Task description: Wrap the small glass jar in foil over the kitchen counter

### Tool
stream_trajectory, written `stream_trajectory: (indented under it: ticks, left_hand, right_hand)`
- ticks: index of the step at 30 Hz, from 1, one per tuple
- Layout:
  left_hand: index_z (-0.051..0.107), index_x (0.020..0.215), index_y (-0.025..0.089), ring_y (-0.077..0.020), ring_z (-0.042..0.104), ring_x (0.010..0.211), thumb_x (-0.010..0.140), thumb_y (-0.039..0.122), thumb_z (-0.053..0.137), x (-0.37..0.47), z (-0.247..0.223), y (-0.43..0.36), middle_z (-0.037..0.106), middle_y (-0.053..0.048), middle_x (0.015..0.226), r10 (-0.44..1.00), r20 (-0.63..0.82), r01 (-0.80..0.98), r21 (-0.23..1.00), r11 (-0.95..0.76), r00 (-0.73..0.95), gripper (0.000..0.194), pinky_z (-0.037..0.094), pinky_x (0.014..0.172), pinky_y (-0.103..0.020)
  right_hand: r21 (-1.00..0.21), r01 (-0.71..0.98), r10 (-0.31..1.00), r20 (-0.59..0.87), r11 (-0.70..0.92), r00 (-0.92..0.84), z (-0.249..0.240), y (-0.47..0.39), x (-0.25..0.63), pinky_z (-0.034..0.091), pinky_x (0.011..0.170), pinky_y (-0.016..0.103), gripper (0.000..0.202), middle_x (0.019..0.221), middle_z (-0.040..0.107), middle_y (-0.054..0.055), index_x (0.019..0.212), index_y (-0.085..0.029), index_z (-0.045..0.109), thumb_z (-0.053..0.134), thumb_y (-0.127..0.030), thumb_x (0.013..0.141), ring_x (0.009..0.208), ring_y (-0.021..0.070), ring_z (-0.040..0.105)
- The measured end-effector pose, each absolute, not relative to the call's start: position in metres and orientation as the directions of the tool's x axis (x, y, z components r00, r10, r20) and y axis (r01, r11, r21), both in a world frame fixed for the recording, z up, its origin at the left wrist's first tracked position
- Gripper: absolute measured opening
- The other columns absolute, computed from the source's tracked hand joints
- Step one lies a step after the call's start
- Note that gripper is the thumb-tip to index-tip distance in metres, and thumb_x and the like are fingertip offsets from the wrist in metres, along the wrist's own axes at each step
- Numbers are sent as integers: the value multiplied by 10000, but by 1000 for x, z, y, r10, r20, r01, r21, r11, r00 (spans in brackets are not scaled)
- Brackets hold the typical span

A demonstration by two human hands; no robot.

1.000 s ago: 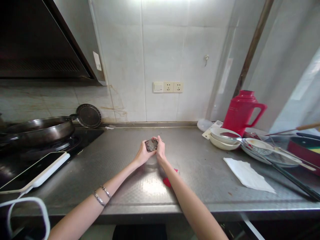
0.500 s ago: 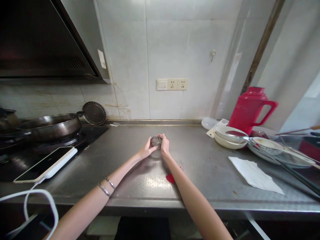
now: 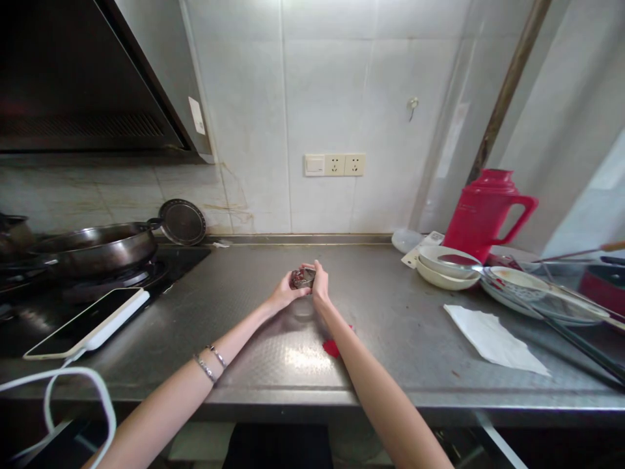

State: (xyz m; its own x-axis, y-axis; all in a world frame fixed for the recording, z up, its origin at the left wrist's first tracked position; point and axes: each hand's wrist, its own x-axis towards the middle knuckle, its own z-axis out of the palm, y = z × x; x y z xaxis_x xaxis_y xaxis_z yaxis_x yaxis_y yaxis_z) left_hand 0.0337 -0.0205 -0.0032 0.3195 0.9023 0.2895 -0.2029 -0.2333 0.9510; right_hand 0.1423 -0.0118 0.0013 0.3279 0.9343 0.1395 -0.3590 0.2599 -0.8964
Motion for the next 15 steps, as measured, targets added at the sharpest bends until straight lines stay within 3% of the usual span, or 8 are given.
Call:
stream_trajectory:
  ticks: [7,15]
  left_hand:
    - [547,942,150,-230,638,950,494,256,876,36,-1,-18,677,-86,968,929,322,-102,946,-307,185,565,464,934,-409]
    - [544,1042,153,-239,605,1039,464,290,881,34,-6,-11,655,-86,1025,928,371,8,928,-371,17,683,428,974,-414]
  right_hand:
    - [-907,-274,885,181,318,429,-2,-13,141,472,730,278,355,736,733,21,743,-191,726,517,-477,731,767,202,653]
    - [-898,-262,867,208,352,453,-1,-13,134,444,807,255,321,880,736,9,809,-194,720,571,-459,707,905,196,627]
